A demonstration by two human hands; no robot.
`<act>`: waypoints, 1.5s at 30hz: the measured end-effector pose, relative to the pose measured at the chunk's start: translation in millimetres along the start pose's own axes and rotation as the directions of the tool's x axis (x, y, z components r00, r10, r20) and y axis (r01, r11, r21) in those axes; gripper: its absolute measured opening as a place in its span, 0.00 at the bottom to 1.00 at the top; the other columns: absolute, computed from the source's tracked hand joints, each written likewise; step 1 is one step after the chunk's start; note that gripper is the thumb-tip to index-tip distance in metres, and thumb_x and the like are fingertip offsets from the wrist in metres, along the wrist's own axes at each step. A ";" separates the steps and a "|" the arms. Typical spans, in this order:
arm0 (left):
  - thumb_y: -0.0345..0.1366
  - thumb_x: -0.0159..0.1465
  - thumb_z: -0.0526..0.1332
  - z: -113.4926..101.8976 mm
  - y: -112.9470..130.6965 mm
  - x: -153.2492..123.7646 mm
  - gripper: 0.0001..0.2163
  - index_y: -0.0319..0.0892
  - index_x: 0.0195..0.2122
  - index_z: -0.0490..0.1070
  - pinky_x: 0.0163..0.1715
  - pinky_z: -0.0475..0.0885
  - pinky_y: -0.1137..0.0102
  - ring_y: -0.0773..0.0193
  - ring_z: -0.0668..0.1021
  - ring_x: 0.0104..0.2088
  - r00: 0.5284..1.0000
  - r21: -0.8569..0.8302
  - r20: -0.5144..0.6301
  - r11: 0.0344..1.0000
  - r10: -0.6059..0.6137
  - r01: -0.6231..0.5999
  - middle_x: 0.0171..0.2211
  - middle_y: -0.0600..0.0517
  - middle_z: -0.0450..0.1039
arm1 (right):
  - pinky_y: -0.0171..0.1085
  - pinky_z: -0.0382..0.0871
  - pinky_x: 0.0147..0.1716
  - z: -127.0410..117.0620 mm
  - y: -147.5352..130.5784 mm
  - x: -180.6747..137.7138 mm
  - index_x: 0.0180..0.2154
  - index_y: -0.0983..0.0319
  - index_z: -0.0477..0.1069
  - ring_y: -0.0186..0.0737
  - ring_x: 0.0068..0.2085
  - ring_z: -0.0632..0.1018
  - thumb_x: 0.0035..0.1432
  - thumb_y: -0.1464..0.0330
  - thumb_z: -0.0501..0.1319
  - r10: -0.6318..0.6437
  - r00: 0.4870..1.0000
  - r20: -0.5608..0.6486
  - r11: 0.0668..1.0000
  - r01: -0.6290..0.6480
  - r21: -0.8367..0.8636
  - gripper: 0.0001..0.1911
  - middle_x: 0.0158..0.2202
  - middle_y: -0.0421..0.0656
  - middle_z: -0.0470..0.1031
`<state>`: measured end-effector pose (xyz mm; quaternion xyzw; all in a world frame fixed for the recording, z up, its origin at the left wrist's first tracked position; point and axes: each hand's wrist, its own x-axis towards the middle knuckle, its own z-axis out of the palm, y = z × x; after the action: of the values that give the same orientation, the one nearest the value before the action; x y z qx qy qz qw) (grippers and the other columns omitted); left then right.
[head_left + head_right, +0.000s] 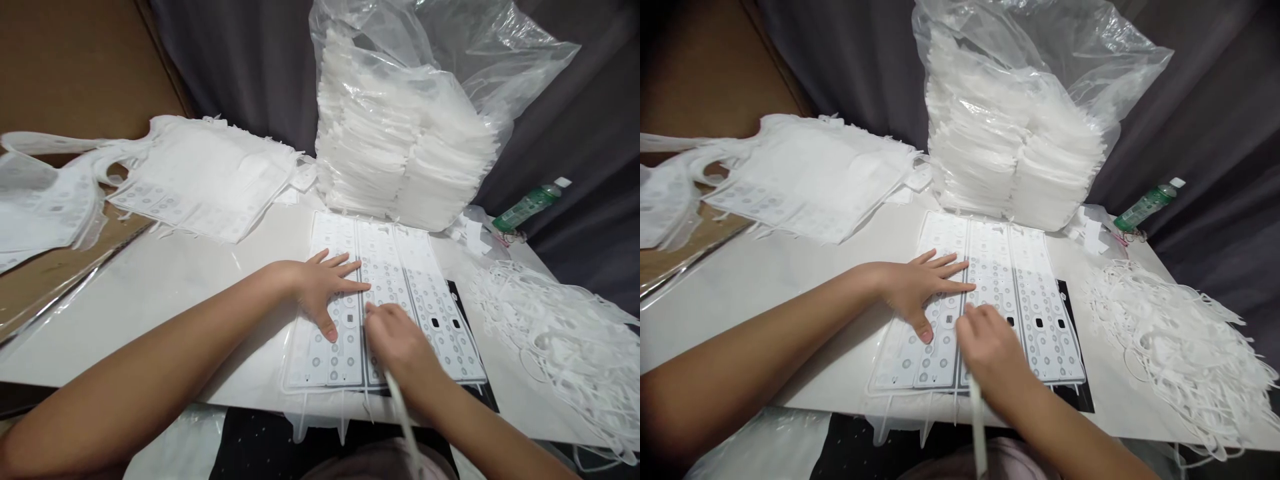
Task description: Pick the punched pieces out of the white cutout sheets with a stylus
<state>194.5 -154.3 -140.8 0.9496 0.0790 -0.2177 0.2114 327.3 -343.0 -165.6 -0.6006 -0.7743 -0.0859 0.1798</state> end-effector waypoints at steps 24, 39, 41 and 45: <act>0.67 0.49 0.58 9.5 17.6 3.7 0.48 0.57 0.67 0.41 0.60 0.28 0.44 0.47 0.30 0.66 0.998 0.033 -0.065 0.999 -0.025 0.027 0.67 0.49 0.24 | 0.39 0.71 0.41 14.0 -2.5 3.3 0.25 0.60 0.69 0.42 0.42 0.79 0.56 0.70 0.59 0.499 0.846 0.189 0.577 -0.487 0.655 0.07 0.39 0.44 0.79; 0.60 0.49 0.63 11.5 15.8 3.1 0.48 0.56 0.67 0.41 0.60 0.27 0.43 0.46 0.30 0.66 0.998 -0.007 -0.057 1.000 -0.021 0.020 0.67 0.51 0.23 | 0.45 0.75 0.37 12.9 -11.8 -8.9 0.27 0.62 0.68 0.51 0.41 0.79 0.59 0.80 0.51 -0.045 0.999 -0.017 0.993 0.047 0.111 0.13 0.35 0.50 0.79; 0.61 0.47 0.64 11.7 15.1 3.0 0.49 0.56 0.67 0.42 0.59 0.27 0.43 0.44 0.32 0.66 0.997 -0.027 -0.074 1.000 -0.013 0.011 0.68 0.52 0.25 | 0.44 0.75 0.37 10.1 -10.8 -7.6 0.30 0.61 0.69 0.50 0.41 0.78 0.60 0.80 0.50 -0.046 0.999 -0.010 0.991 0.047 0.129 0.13 0.35 0.50 0.79; 0.64 0.47 0.62 10.3 16.6 2.7 0.50 0.56 0.67 0.42 0.60 0.26 0.43 0.44 0.31 0.65 0.998 -0.031 -0.054 0.999 -0.017 0.015 0.68 0.52 0.25 | 0.45 0.74 0.38 8.2 -7.9 -8.8 0.34 0.60 0.69 0.49 0.41 0.76 0.61 0.78 0.48 0.014 0.999 0.049 0.979 -0.023 0.200 0.13 0.40 0.51 0.78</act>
<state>197.1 -173.5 -144.3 0.9512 0.0955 -0.1922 0.2219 320.1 -350.2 -175.8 -0.5885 -0.7775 0.0087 0.2217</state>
